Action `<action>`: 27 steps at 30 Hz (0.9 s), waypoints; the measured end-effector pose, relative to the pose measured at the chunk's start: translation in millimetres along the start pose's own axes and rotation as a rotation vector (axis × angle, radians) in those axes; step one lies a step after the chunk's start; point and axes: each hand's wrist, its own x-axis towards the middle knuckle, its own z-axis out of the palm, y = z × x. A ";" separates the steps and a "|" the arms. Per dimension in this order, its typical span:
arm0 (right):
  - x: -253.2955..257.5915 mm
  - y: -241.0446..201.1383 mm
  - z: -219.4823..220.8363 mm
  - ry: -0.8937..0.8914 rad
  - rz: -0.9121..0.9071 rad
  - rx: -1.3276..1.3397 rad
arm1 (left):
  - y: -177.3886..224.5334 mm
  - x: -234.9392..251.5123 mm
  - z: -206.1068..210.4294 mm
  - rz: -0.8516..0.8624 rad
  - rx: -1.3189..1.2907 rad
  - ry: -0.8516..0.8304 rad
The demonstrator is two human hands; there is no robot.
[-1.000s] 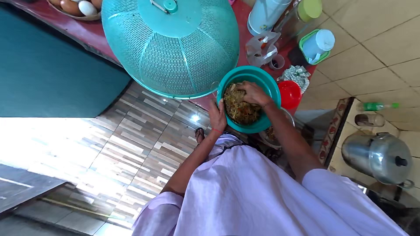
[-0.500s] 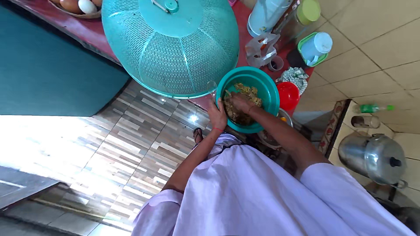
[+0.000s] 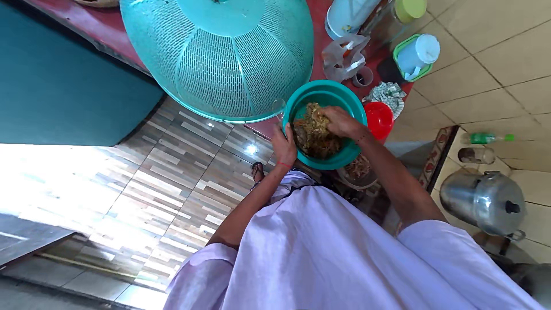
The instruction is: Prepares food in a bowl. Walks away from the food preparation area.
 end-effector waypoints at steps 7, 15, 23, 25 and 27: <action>-16.7 1.2 10.8 0.083 0.031 -0.107 | 0.0 0.3 -0.2 0.001 0.011 0.001; -59.0 -7.5 47.6 -0.192 0.181 -0.176 | 4.0 -1.0 -4.2 -0.013 0.024 -0.030; -7.2 5.0 96.9 -0.247 0.321 0.072 | 3.1 2.4 -4.1 0.010 0.090 -0.083; 4.4 1.0 103.8 -0.193 0.313 0.119 | 2.5 2.1 -2.8 0.017 0.102 -0.064; 10.5 -7.6 103.5 -0.128 0.309 0.184 | 2.7 1.8 0.1 0.015 0.099 -0.045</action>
